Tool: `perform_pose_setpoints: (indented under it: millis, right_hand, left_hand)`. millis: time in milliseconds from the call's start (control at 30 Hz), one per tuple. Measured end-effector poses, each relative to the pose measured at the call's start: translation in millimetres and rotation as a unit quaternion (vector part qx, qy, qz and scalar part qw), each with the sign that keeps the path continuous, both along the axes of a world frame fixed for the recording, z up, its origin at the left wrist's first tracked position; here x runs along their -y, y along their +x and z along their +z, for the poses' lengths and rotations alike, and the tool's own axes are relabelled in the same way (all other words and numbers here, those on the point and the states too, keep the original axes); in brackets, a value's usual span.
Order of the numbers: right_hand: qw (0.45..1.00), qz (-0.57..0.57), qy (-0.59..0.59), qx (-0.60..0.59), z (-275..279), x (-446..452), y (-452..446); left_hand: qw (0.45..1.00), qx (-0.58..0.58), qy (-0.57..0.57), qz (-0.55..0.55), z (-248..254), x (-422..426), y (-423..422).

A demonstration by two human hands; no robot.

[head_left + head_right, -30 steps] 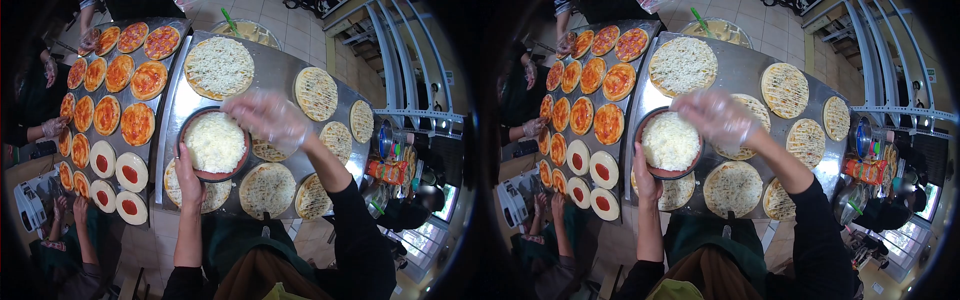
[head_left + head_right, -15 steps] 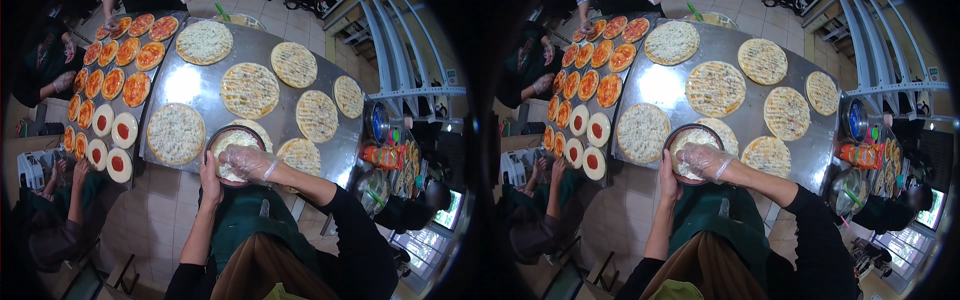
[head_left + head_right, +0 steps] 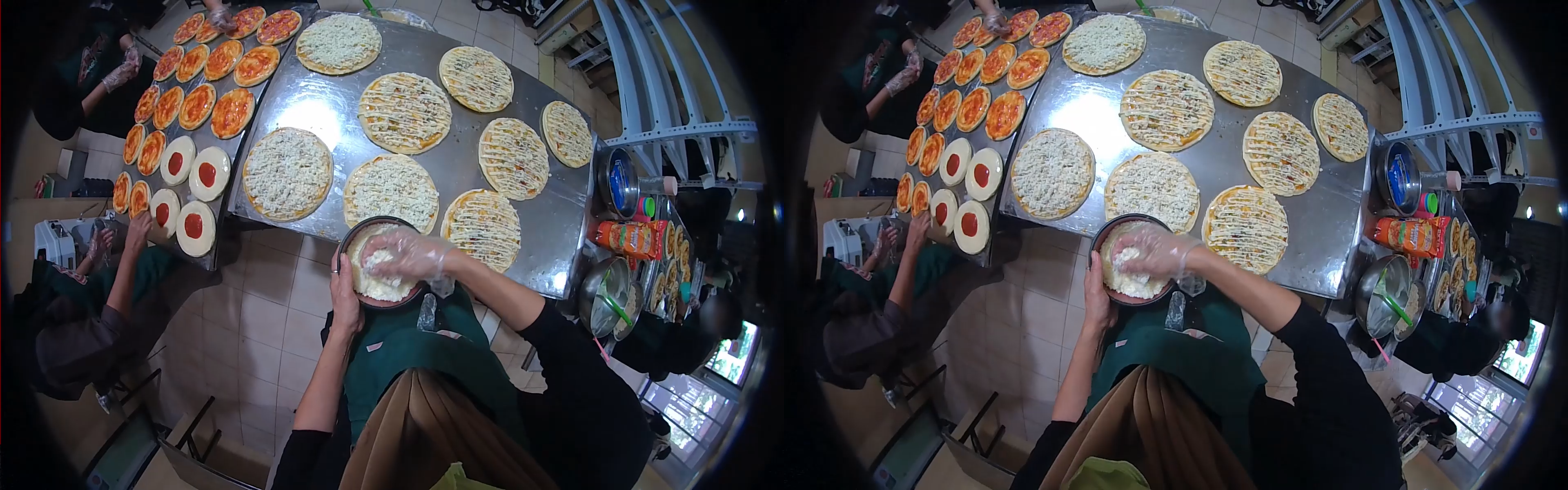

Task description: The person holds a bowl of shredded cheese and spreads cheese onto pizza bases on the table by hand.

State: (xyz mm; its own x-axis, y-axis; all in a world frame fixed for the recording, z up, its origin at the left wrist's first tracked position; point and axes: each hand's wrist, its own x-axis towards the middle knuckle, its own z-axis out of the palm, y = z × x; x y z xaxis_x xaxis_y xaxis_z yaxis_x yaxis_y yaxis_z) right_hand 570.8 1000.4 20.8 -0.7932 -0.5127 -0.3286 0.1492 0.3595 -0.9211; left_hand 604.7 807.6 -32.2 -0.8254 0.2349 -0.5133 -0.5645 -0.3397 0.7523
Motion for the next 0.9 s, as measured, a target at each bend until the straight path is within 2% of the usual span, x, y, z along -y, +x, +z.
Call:
perform_pose_setpoints:
  millis: [33, 133, 233, 333, 433, 533, 633, 733, 767, 867, 900]
  right_hand:
    - [0.997, -0.014, -0.038, 0.061, 3, -7, -8]
    - [0.985, -0.052, -0.095, 0.135, 26, -29, -35]
    - [0.982, -0.089, -0.074, 0.148, 55, -61, -73]
    - [0.980, -0.131, -0.086, 0.121, 62, -97, -111]
    - [0.981, -0.153, -0.031, 0.117, 54, -133, -153]
    - [0.985, -0.130, 0.053, 0.097, 8, -153, -193]
    - [0.983, -0.116, 0.128, 0.063, -31, -162, -220]
    - [0.952, -0.070, 0.255, -0.154, -62, -187, -240]
    - [0.947, -0.129, 0.284, -0.081, -67, -187, -246]
    - [0.921, -0.144, 0.353, -0.075, -58, -196, -237]
    - [0.916, -0.143, 0.355, -0.119, -63, -198, -230]
  left_hand:
    - [1.000, -0.002, 0.018, -0.012, 2, -2, -8]
    - [0.997, -0.009, 0.073, -0.029, 12, -22, -31]
    - [0.991, -0.056, 0.119, -0.012, 15, -56, -64]
    - [0.984, -0.041, 0.172, -0.018, 26, -81, -92]
    - [0.985, -0.035, 0.169, -0.031, 31, -90, -103]
    - [0.987, -0.027, 0.152, 0.038, 17, -89, -101]
    - [0.992, 0.016, 0.115, 0.045, 15, -77, -94]
    - [0.992, 0.036, 0.093, 0.071, 10, -66, -84]
    - [0.992, 0.042, 0.088, 0.078, 12, -63, -82]
    - [0.992, 0.051, 0.071, 0.093, 27, -58, -78]
    - [0.991, 0.053, 0.071, 0.097, 30, -56, -77]
